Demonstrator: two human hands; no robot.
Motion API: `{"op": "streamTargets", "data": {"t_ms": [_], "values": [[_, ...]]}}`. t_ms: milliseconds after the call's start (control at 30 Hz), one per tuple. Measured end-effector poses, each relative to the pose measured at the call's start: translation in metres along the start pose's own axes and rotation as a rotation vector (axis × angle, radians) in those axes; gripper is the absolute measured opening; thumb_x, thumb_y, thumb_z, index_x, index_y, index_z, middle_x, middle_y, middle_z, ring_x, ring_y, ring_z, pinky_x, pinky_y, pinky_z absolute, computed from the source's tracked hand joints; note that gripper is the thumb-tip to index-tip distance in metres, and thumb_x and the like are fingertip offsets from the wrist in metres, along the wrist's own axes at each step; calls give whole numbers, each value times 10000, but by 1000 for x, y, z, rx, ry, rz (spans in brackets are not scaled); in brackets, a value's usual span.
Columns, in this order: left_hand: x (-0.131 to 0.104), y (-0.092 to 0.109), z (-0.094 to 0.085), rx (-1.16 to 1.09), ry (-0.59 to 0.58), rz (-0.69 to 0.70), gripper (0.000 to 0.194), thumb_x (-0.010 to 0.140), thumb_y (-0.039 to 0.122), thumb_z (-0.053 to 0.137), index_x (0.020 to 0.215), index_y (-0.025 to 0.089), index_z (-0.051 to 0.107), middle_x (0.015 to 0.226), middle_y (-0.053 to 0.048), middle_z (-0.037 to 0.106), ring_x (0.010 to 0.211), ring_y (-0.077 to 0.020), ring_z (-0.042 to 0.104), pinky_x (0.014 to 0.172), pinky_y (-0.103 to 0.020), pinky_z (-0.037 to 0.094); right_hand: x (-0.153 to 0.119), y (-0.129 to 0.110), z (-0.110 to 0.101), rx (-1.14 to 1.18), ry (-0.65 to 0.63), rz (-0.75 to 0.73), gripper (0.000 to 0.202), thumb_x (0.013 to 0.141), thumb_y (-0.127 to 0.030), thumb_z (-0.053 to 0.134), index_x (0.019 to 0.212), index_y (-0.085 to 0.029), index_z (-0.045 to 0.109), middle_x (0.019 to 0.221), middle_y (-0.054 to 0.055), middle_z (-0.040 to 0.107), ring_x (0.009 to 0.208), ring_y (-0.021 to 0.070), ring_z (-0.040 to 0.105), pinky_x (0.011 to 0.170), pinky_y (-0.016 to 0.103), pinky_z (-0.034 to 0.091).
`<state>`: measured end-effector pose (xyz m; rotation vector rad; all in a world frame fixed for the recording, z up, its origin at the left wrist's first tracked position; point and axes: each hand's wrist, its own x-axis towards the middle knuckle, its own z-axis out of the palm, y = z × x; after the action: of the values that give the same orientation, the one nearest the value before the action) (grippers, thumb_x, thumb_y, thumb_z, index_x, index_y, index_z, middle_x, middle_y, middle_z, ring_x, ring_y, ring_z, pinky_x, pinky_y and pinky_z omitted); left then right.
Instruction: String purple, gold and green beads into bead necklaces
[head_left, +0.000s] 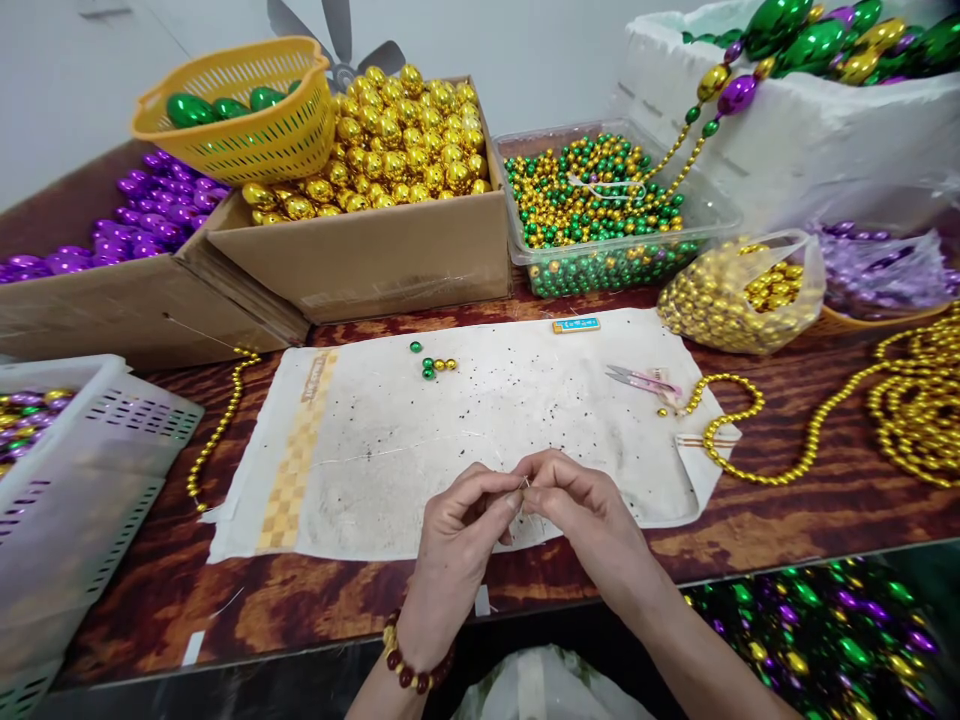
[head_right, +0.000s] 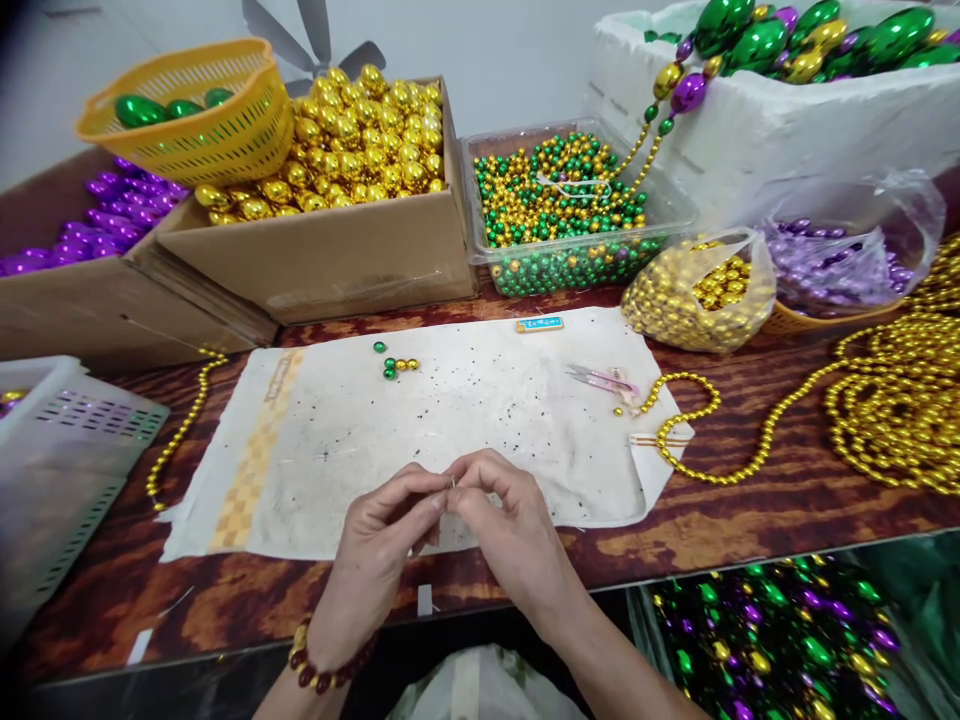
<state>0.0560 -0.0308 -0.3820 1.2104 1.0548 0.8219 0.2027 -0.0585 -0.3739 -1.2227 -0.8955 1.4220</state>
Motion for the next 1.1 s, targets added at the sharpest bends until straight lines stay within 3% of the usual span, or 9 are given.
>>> {"op": "streamTargets", "data": {"t_ms": [300,467,600,733,800,900,1000,1100], "values": [[1,1,-5,99,-72,67,136,883,224,594,940,253,714,781,5,535,607,-76,495,542,-203,420,3,9,-7,-40,-23,3,206,885,-254,554,689,-197,578,932,12,605,885,174,550,803,303,411],[5,7,-11,274,-127,243,191,894,175,576,1002,264,707,763,-2,536,662,-98,513,572,-227,400,4,6,-18,-78,-106,-24,182,908,-325,575,783,-207,633,923,1,608,879,155,539,811,284,399],[7,13,-13,491,-220,371,235,902,130,546,1040,252,692,843,-23,577,729,-108,555,623,-237,423,8,4,-24,-104,-177,-37,276,928,-378,544,759,-190,655,808,4,608,825,153,541,812,295,399],[10,15,-15,682,-283,488,246,909,123,526,1088,233,653,845,-26,568,712,-104,553,617,-235,421,15,8,-25,-20,-173,-8,214,884,-297,590,725,-176,667,758,8,628,776,152,558,775,295,420],[13,16,-16,772,-288,503,235,919,128,507,1089,219,640,841,-25,561,693,-101,543,612,-237,414,20,10,-30,27,3,-72,165,849,-238,614,705,-180,669,789,8,649,803,152,575,797,291,424],[18,22,-20,859,-250,530,218,926,149,498,1097,208,621,843,-24,562,685,-101,538,622,-245,412,24,11,-54,120,425,-280,126,810,-195,630,689,-192,666,813,1,665,837,153,599,849,303,431],[23,32,-22,930,-201,549,200,929,180,504,1095,213,611,841,-19,566,686,-106,534,626,-252,407,15,13,-106,11,792,-449,83,790,-213,645,717,-198,681,778,5,661,772,163,614,803,322,463],[28,40,-21,996,-163,562,188,931,193,499,1094,215,591,850,-16,578,707,-114,540,645,-259,410,-12,17,-175,-478,1117,-399,87,797,-254,637,767,-216,709,770,33,672,733,196,622,733,330,473]]}}
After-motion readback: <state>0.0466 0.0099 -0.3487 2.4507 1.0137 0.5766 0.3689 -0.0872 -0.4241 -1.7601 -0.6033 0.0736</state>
